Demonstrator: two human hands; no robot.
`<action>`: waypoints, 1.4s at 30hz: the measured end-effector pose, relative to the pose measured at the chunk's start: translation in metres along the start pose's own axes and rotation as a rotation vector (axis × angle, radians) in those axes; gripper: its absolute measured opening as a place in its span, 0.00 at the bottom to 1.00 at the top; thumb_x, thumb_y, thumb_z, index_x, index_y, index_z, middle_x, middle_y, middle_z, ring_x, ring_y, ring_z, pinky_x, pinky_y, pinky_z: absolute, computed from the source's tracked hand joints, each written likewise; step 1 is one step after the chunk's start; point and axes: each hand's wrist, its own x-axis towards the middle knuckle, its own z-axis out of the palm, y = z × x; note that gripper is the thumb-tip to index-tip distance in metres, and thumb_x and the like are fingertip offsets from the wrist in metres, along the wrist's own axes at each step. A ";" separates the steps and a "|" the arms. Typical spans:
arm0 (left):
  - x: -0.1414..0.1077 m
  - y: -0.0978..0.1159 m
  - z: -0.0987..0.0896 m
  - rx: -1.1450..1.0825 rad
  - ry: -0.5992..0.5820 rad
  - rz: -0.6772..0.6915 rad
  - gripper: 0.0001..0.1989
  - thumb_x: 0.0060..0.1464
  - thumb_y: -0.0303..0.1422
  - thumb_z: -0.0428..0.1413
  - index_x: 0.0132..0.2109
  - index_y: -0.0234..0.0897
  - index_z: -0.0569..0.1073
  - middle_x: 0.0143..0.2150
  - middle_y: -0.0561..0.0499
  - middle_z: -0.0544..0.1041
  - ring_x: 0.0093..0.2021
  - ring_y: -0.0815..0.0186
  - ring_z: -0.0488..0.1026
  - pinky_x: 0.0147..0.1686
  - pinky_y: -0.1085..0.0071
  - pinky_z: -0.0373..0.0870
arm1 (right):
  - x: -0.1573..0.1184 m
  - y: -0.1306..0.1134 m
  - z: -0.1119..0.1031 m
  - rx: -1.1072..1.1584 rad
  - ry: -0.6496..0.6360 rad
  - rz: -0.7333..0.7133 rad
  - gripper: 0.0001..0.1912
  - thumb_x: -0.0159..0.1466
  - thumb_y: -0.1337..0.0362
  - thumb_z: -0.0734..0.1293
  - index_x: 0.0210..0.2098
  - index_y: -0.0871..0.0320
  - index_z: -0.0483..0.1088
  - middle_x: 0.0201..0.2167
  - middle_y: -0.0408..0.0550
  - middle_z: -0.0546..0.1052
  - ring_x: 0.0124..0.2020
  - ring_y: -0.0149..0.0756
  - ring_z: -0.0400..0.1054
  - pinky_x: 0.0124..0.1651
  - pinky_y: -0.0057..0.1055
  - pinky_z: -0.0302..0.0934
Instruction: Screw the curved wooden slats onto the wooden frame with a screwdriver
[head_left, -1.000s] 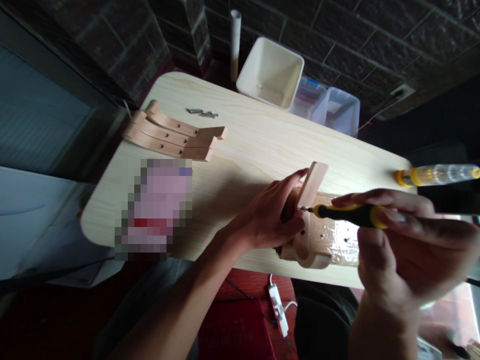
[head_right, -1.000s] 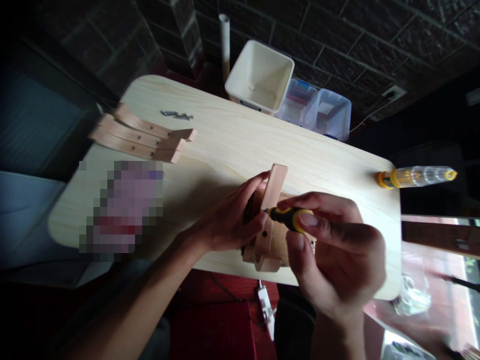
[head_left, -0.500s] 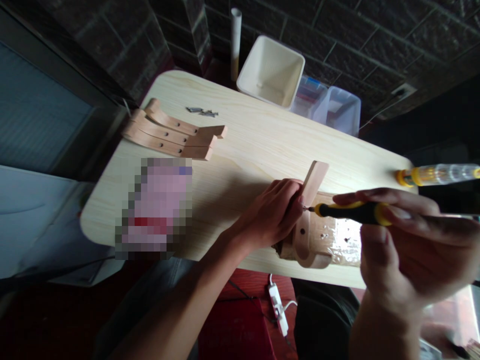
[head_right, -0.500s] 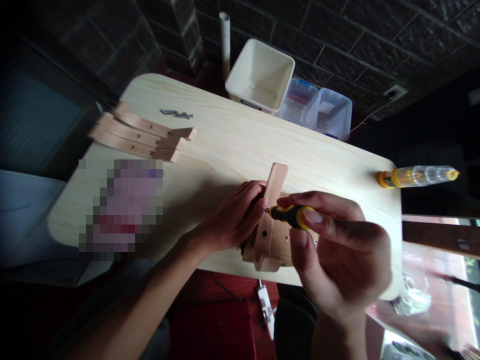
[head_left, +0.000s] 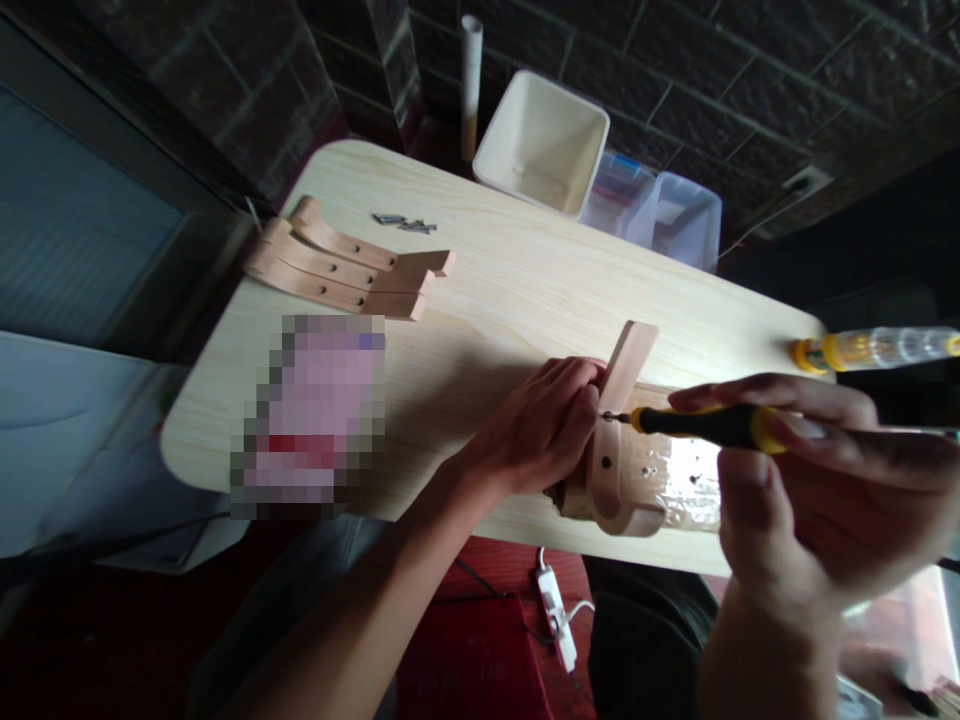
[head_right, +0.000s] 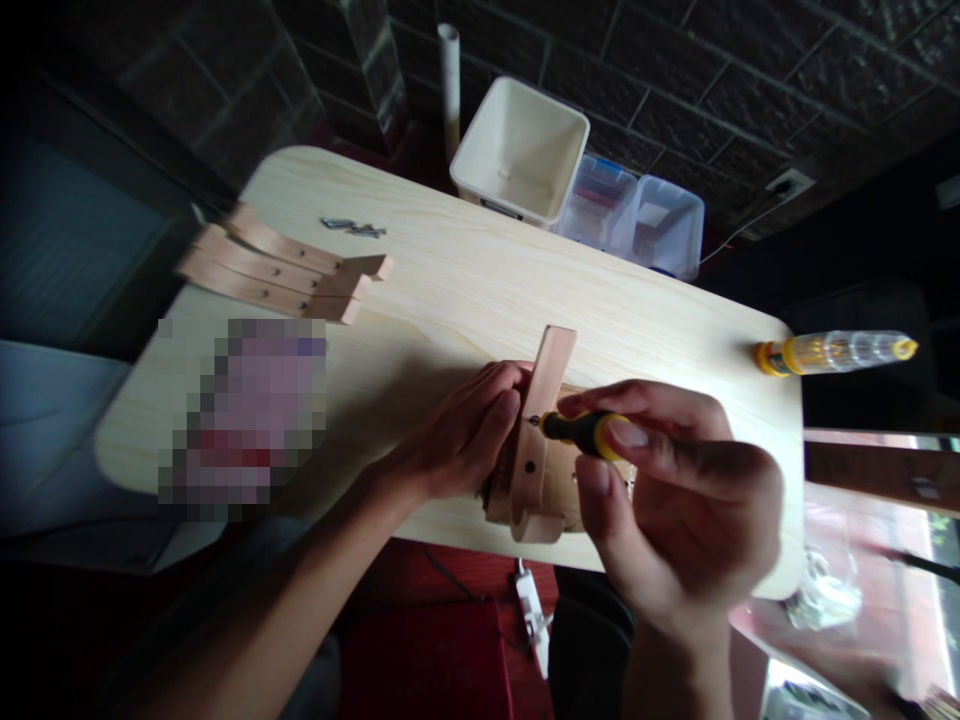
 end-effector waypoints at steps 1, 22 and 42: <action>0.000 0.000 -0.001 -0.017 -0.006 -0.013 0.14 0.78 0.37 0.39 0.52 0.41 0.69 0.56 0.42 0.79 0.58 0.56 0.77 0.64 0.54 0.73 | 0.000 0.001 0.000 0.003 0.007 -0.002 0.30 0.60 0.83 0.76 0.56 0.48 0.80 0.50 0.45 0.83 0.45 0.41 0.84 0.42 0.46 0.86; 0.002 0.002 -0.025 -0.103 -0.097 -0.153 0.16 0.76 0.42 0.49 0.58 0.40 0.76 0.59 0.44 0.83 0.58 0.57 0.80 0.61 0.60 0.76 | -0.001 -0.005 0.000 0.022 0.049 0.058 0.19 0.66 0.79 0.73 0.52 0.54 0.81 0.49 0.45 0.87 0.46 0.45 0.86 0.43 0.49 0.87; 0.004 -0.002 -0.020 -0.148 -0.040 -0.131 0.13 0.75 0.41 0.53 0.51 0.42 0.80 0.61 0.48 0.84 0.63 0.58 0.80 0.67 0.61 0.74 | -0.001 -0.006 -0.002 0.010 0.014 0.089 0.20 0.66 0.79 0.73 0.52 0.53 0.81 0.49 0.46 0.87 0.47 0.48 0.86 0.44 0.52 0.87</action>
